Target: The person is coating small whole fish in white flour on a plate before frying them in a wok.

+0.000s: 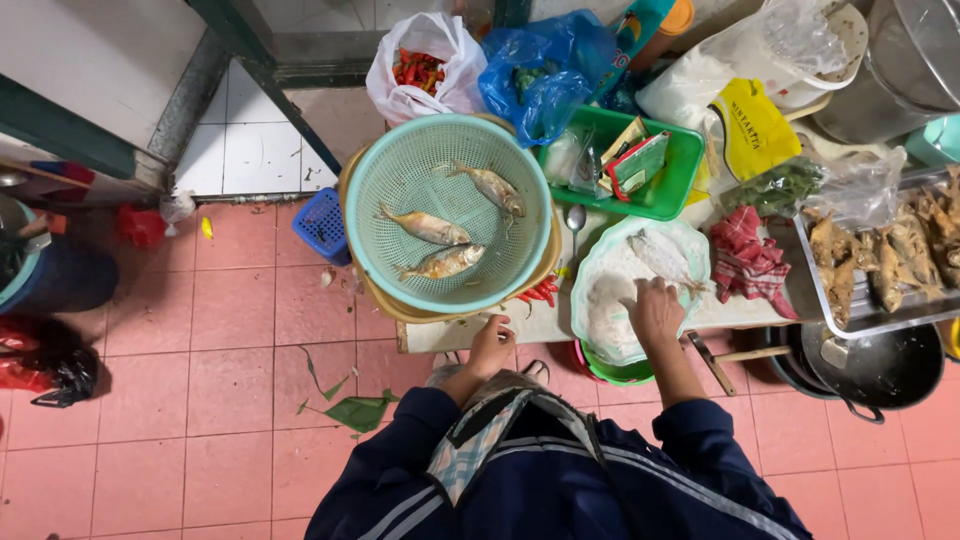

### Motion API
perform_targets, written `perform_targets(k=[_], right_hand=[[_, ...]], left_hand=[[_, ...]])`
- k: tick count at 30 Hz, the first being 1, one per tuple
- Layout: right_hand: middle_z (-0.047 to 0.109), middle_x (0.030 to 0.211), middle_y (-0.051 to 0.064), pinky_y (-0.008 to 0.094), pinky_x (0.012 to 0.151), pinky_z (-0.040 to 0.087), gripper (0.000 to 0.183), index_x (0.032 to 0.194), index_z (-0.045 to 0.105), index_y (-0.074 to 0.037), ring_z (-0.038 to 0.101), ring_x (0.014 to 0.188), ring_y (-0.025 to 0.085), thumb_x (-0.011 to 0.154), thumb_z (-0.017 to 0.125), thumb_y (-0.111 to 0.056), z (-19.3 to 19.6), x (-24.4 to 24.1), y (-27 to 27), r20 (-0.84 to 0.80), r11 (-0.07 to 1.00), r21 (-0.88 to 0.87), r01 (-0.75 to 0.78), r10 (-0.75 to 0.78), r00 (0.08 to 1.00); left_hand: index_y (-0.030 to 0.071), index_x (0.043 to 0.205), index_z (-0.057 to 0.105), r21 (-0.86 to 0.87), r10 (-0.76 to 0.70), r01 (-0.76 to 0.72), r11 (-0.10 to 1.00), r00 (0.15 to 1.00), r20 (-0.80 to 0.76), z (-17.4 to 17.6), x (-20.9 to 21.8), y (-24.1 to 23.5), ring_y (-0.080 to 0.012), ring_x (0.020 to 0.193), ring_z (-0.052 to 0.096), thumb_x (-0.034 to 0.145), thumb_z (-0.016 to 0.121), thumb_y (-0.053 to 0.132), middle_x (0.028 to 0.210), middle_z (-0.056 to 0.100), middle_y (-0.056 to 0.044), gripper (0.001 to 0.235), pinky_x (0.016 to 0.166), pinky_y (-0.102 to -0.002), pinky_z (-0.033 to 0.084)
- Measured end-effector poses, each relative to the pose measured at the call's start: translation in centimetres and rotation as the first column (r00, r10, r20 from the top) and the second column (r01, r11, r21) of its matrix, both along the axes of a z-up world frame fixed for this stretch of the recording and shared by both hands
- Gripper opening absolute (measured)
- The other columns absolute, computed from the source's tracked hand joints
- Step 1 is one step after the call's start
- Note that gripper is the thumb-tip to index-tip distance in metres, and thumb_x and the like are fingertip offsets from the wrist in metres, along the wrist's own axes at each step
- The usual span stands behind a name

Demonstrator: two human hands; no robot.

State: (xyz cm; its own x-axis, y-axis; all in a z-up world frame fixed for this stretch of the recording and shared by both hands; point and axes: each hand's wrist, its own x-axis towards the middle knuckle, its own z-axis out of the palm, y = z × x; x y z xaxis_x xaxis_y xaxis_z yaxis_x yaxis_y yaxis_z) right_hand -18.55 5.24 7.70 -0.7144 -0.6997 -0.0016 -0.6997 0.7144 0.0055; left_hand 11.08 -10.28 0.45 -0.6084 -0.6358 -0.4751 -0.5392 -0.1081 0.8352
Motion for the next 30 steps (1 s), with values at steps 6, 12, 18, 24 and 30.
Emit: perform_targets(k=[6, 12, 18, 24, 30], right_hand=[[0.062, 0.095, 0.002, 0.04, 0.072, 0.059, 0.024, 0.109, 0.078, -0.02, 0.067, 0.088, 0.025, 0.086, 0.084, -0.025, 7.6, 2.0, -6.1, -0.076, 0.879, -0.475, -0.026, -0.011, 0.997], [0.07, 0.094, 0.007, 0.047, 0.078, 0.062, 0.029, 0.108, 0.076, -0.021, 0.073, 0.089, 0.033, 0.081, 0.082, -0.029, 12.7, 10.2, -21.7, 0.012, 0.761, -0.458, -0.459, 0.522, 0.853], [0.059, 0.112, 0.014, 0.052, 0.081, 0.062, 0.041, 0.121, 0.064, -0.004, 0.067, 0.105, 0.039, 0.086, 0.077, -0.02, 9.5, 16.0, -30.7, 0.201, 0.706, -0.09, -0.702, 0.704, 0.681], [0.06, 0.107, 0.016, 0.047, 0.077, 0.064, 0.04, 0.112, 0.067, -0.002, 0.071, 0.092, 0.038, 0.083, 0.079, -0.027, 0.4, 13.2, -34.4, 0.129, 0.612, 0.029, -0.79, 0.781, 0.611], [0.064, 0.111, 0.017, 0.055, 0.085, 0.06, 0.047, 0.137, 0.056, -0.009, 0.071, 0.099, 0.04, 0.095, 0.059, -0.029, 5.7, 14.8, -33.3, 0.268, 0.637, 0.026, -0.77, 0.738, 0.619]], left_hand=[[0.012, 0.128, 0.058, -0.004, -0.03, 0.03, 1.0, 0.999, -0.012, -3.1, 1.3, -1.7, -0.0292, 0.096, 0.075, 0.087, 0.065, 0.018, 0.108, 0.075, -0.015, 0.042, 0.076, -0.036, 0.064], [0.004, 0.13, 0.059, 0.013, -0.038, 0.039, 0.999, 0.998, -0.044, -3.1, 2.5, -3.0, -0.0251, 0.084, 0.076, 0.09, 0.063, 0.021, 0.107, 0.074, -0.019, 0.044, 0.07, -0.033, 0.065], [0.012, 0.125, 0.067, -0.125, -0.002, 0.001, 0.992, 1.0, -0.01, -6.6, 2.9, -3.5, -0.0374, 0.105, 0.071, 0.09, 0.058, 0.029, 0.116, 0.073, -0.017, 0.04, 0.09, -0.049, 0.06], [0.013, 0.124, 0.065, -0.097, 0.051, -0.05, 0.994, 0.999, 0.009, -5.1, 5.2, -4.7, -0.0286, 0.086, 0.075, 0.088, 0.057, 0.03, 0.105, 0.075, -0.015, 0.041, 0.088, -0.042, 0.06], [0.011, 0.124, 0.064, -0.06, 0.059, -0.06, 0.996, 0.998, -0.024, -5.1, 5.5, -4.6, -0.0305, 0.087, 0.076, 0.089, 0.057, 0.029, 0.105, 0.074, -0.019, 0.04, 0.084, -0.044, 0.059]])
